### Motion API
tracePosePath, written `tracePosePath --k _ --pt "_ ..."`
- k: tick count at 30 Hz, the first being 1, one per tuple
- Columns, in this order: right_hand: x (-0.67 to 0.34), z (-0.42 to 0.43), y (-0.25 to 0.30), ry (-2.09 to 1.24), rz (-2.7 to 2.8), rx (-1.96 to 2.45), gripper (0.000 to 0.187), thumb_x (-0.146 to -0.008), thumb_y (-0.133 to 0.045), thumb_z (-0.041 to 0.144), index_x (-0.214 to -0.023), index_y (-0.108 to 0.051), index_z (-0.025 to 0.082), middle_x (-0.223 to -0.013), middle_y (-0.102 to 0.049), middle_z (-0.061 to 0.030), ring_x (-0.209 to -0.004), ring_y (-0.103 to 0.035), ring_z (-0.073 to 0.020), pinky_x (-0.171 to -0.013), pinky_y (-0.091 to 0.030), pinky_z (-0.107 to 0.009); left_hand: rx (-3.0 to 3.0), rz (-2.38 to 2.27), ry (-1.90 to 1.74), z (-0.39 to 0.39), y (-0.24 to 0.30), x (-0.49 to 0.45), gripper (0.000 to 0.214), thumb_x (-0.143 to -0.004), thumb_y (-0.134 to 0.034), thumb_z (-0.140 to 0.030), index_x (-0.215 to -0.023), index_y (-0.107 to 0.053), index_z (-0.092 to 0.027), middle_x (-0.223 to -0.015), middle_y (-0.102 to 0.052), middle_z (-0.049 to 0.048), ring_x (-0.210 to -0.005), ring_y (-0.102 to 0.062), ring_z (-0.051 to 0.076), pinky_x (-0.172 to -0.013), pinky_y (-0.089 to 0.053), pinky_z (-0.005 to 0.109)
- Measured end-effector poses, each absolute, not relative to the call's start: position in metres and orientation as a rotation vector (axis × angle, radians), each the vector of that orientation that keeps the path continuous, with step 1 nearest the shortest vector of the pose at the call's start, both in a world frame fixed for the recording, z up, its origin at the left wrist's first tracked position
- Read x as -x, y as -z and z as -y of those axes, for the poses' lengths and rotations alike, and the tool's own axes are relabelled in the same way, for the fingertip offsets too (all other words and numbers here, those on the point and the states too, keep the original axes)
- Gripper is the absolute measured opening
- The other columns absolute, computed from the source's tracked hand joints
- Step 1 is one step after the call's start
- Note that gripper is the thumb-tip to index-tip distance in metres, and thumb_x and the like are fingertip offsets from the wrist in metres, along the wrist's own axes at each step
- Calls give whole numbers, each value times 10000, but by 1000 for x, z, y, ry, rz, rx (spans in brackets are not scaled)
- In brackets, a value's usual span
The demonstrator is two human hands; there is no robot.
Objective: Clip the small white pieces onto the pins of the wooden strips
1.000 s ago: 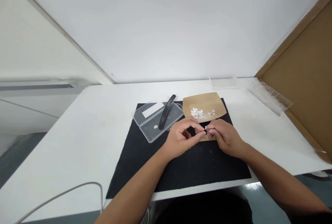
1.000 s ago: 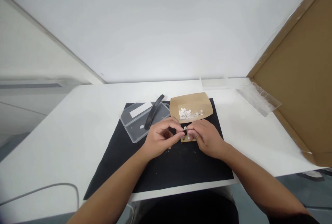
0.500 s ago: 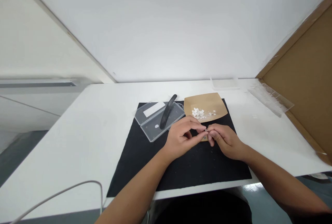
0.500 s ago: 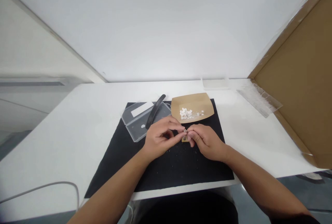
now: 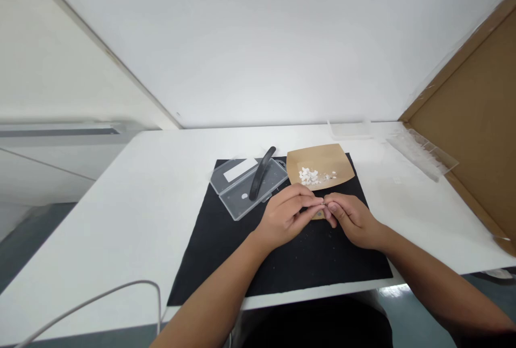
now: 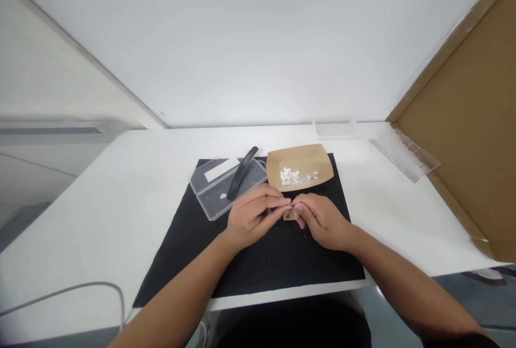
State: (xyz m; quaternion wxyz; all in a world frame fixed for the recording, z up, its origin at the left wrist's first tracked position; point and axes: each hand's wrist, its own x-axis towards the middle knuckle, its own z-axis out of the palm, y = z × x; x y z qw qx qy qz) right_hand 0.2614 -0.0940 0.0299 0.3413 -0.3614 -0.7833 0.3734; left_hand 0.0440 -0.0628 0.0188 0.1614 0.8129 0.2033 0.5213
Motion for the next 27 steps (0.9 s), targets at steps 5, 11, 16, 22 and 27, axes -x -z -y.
tracePosePath --k 5,11,16,22,27 --pt "-261 95 -30 -934 2055 937 424 -1165 -341 376 -812 -517 221 -694 -549 29 -673 -528 -138 -718 -409 -283 -2432 -534 -1508 62 -17 -42 233 -973 -714 -99 -1198 -727 -161 -999 -753 88 -916 -743 180 -812 -661 319" --pt "-259 97 -29 -1037 1994 963 436 -1165 -335 410 -813 -513 225 -705 -544 24 -667 -515 -143 -702 -410 -294 -2421 -546 -1458 63 -17 -42 247 -997 -668 -103 -1232 -718 -163 -1030 -755 101 -958 -745 194 -846 -664 344" --pt "-255 101 -32 -1239 1843 982 468 -1162 -348 467 -794 -502 222 -702 -520 29 -678 -500 -139 -718 -422 -291 -2362 -569 -1440 63 -17 -44 245 -1021 -631 -111 -1240 -718 -176 -1035 -751 97 -951 -742 181 -846 -654 321" --pt "-252 103 -36 -1397 1705 964 472 -1157 -362 504 -808 -496 216 -690 -495 37 -695 -473 -134 -752 -418 -289 -2284 -580 -1427 65 -16 -45 248 -1010 -647 -88 -1229 -722 -178 -1029 -733 90 -935 -728 163 -827 -639 296" --pt "-254 104 -33 -1511 1611 928 476 -1144 -385 543 -817 -496 215 -672 -478 43 -673 -443 -132 -717 -403 -289 -2258 -532 -1413 64 -19 -44 261 -998 -662 -82 -1231 -733 -174 -1018 -725 87 -921 -722 156 -804 -629 274"
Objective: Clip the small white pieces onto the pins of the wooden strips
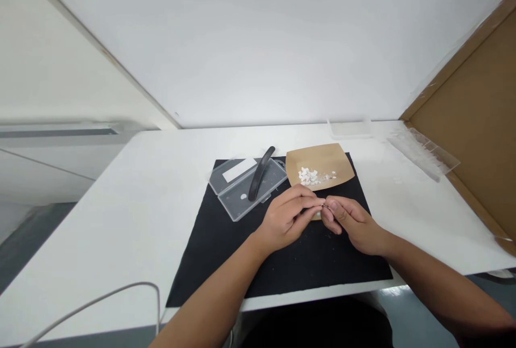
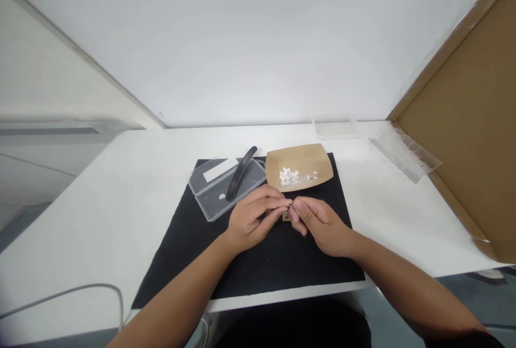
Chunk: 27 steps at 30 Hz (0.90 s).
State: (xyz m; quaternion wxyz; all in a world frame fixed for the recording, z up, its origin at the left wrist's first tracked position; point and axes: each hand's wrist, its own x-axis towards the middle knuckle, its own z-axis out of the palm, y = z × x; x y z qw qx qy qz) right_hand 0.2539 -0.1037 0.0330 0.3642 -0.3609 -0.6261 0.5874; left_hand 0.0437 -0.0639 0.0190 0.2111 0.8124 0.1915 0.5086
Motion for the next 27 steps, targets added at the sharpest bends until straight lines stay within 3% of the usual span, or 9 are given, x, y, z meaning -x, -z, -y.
tracePosePath --k 4,10,17,27 --pt "-255 104 -32 -1565 1562 904 468 -1139 -397 548 -821 -494 218 -673 -473 42 -668 -432 -135 -700 -397 -293 -2241 -498 -1391 63 -21 -42 275 -1006 -654 -105 -1254 -738 -189 -1006 -730 90 -885 -725 159 -747 -622 265" --pt "-256 104 -33 -1517 1626 930 457 -1141 -393 538 -831 -507 223 -666 -477 43 -663 -439 -141 -713 -411 -303 -2205 -544 -1381 66 -21 -43 223 -992 -671 -113 -1187 -757 -179 -976 -720 83 -737 -673 115 -531 -500 175" --pt "-258 102 -32 -1335 1784 1006 490 -1147 -379 517 -779 -501 218 -697 -505 31 -676 -470 -140 -693 -394 -290 -2434 -542 -1455 63 -18 -43 263 -967 -666 -87 -1217 -704 -160 -990 -727 100 -910 -715 193 -800 -636 328" --pt "-256 101 -30 -1258 1836 1038 516 -1150 -359 514 -747 -483 217 -700 -503 25 -673 -476 -138 -693 -401 -281 -2506 -558 -1439 61 -17 -40 217 -984 -644 -118 -1183 -692 -189 -961 -736 83 -907 -728 209 -805 -632 357"
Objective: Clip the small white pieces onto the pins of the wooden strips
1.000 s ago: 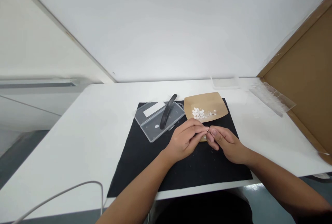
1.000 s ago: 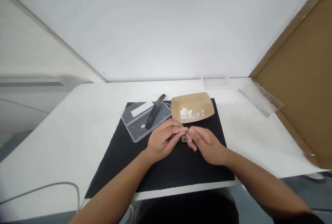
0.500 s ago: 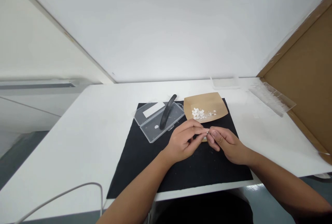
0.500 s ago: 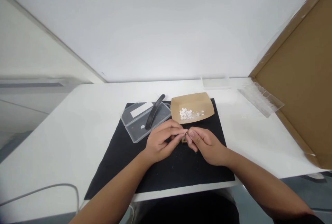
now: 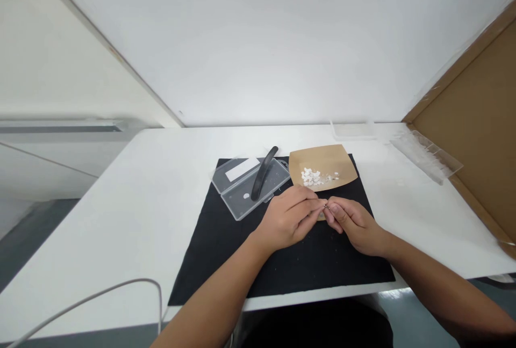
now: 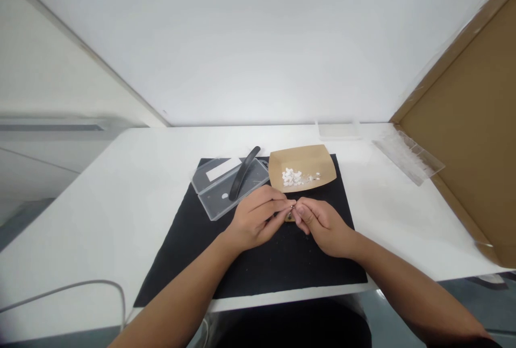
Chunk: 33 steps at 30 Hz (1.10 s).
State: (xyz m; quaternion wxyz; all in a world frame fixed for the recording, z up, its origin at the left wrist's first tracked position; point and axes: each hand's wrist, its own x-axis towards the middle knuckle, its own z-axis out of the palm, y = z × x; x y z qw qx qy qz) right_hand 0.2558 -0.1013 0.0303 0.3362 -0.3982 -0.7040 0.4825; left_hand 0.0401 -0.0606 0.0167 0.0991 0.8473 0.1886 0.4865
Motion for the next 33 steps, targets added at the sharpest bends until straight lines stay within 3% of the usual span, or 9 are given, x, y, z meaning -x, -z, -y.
tracePosePath --k 10,16,23,27,30,33 --pt "-258 99 -26 -1170 1884 1023 441 -1161 -364 442 -805 -495 217 -683 -507 41 -626 -469 -124 -642 -374 -271 -2535 -549 -1394 59 -19 -39 210 -1006 -627 -110 -1190 -688 -190 -956 -720 78 -871 -680 195 -776 -600 354" --pt "-260 96 -26 -927 2045 1002 392 -1162 -351 368 -856 -551 227 -697 -541 27 -667 -512 -148 -686 -379 -302 -2421 -593 -1388 60 -17 -42 194 -996 -654 -129 -1177 -712 -170 -981 -716 93 -929 -701 202 -822 -618 347" --pt "-263 90 -23 -498 2284 967 245 -1115 -435 338 -918 -531 227 -811 -594 -23 -731 -491 -196 -734 -361 -356 -2114 -670 -1292 63 -17 -45 124 -1005 -669 -195 -1064 -770 -155 -949 -685 86 -755 -656 125 -523 -513 168" --pt "-265 88 -22 -379 2184 1022 69 -1076 -491 252 -1074 -557 232 -781 -600 6 -714 -541 -192 -797 -397 -375 -1930 -725 -1199 66 -18 -46 168 -1027 -655 -267 -1038 -778 -153 -941 -652 61 -597 -578 54 -430 -458 113" --pt "-267 87 -22 -354 2143 1001 177 -1030 -588 272 -1194 -529 237 -752 -585 39 -679 -559 -181 -798 -413 -367 -1806 -735 -1148 67 -16 -46 193 -1025 -662 -306 -1044 -780 -154 -960 -629 53 -538 -580 33 -405 -495 112" --pt "-267 86 -23 -353 2213 985 165 -1016 -624 330 -1120 -536 236 -743 -589 38 -679 -560 -185 -787 -415 -361 -1693 -744 -1104 68 -14 -48 215 -1018 -670 -333 -1053 -780 -152 -983 -610 54 -519 -618 43 -389 -542 136"
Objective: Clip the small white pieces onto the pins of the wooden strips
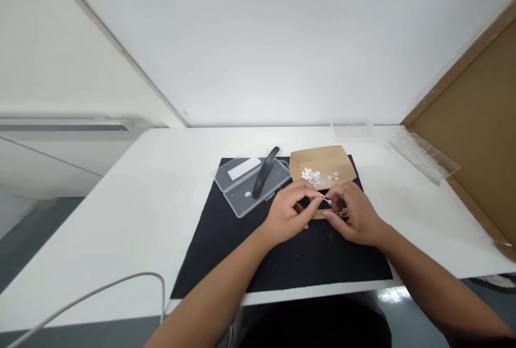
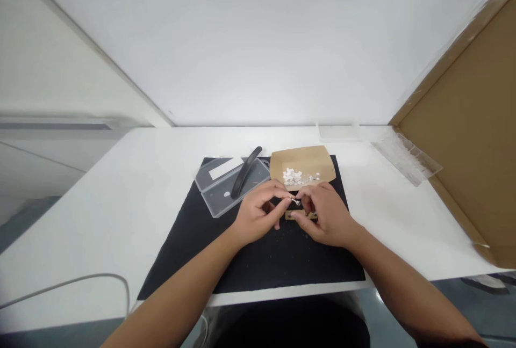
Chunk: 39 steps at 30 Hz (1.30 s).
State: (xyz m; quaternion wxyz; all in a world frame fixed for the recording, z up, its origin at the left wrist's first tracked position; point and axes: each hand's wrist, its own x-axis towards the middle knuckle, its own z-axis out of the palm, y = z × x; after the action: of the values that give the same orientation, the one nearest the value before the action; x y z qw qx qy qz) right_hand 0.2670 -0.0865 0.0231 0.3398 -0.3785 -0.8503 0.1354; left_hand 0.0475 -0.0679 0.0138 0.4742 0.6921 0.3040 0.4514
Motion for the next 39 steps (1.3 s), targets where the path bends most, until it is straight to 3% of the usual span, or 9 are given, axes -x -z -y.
tracePosePath --k 2,5,10,18,24,30,35,39 --pt "-266 86 -23 -331 2243 992 89 -1054 -559 321 -1043 -544 234 -764 -617 21 -686 -560 -186 -796 -415 -363 -1658 -758 -1083 68 -13 -48 220 -1013 -676 -341 -1040 -781 -150 -993 -609 55 -514 -629 47 -383 -554 144" --pt "-265 85 -22 -292 2256 1006 159 -1099 -451 280 -1004 -564 222 -823 -666 -10 -719 -578 -192 -818 -416 -366 -1647 -763 -1057 68 -12 -49 224 -1011 -677 -345 -1020 -780 -146 -987 -609 52 -494 -620 40 -377 -548 138" --pt "-265 84 -18 -188 2275 1025 235 -1120 -421 273 -991 -604 204 -834 -699 -28 -723 -593 -199 -812 -413 -360 -1671 -781 -1022 67 -10 -49 237 -1014 -672 -358 -1041 -790 -154 -988 -622 58 -510 -617 43 -385 -544 133" --pt "-266 81 -15 -152 2187 981 261 -1137 -445 280 -967 -628 205 -823 -742 -15 -690 -628 -170 -782 -406 -341 -1774 -858 -1153 66 -12 -50 222 -1001 -707 -327 -1126 -820 -183 -958 -689 67 -593 -638 74 -418 -511 141" --pt "-264 83 -15 -122 2154 989 222 -1121 -482 269 -988 -645 202 -846 -760 -20 -707 -643 -174 -791 -414 -341 -1976 -851 -1386 65 -18 -51 74 -955 -768 -217 -972 -827 -176 -849 -722 47 -634 -623 76 -507 -485 151" --pt "-262 84 -14 -106 2133 1056 206 -1108 -520 270 -976 -662 202 -798 -757 -9 -657 -628 -167 -744 -412 -331 -2036 -807 -1456 68 -16 -53 115 -946 -719 -135 -1012 -811 -155 -872 -707 56 -601 -604 67 -485 -497 150" --pt "-258 84 -13 99 2133 957 143 -1093 -557 223 -985 -645 192 -842 -780 -25 -707 -672 -163 -742 -387 -331 -2002 -835 -1509 68 -15 -56 101 -893 -737 -116 -950 -809 -158 -826 -701 40 -594 -625 72 -472 -519 138" --pt "-257 86 -16 191 2173 957 158 -1089 -561 208 -950 -634 197 -748 -733 0 -652 -624 -148 -726 -353 -333 -1959 -907 -1493 69 -15 -58 73 -851 -755 -123 -895 -804 -153 -813 -723 43 -593 -641 78 -459 -522 129"
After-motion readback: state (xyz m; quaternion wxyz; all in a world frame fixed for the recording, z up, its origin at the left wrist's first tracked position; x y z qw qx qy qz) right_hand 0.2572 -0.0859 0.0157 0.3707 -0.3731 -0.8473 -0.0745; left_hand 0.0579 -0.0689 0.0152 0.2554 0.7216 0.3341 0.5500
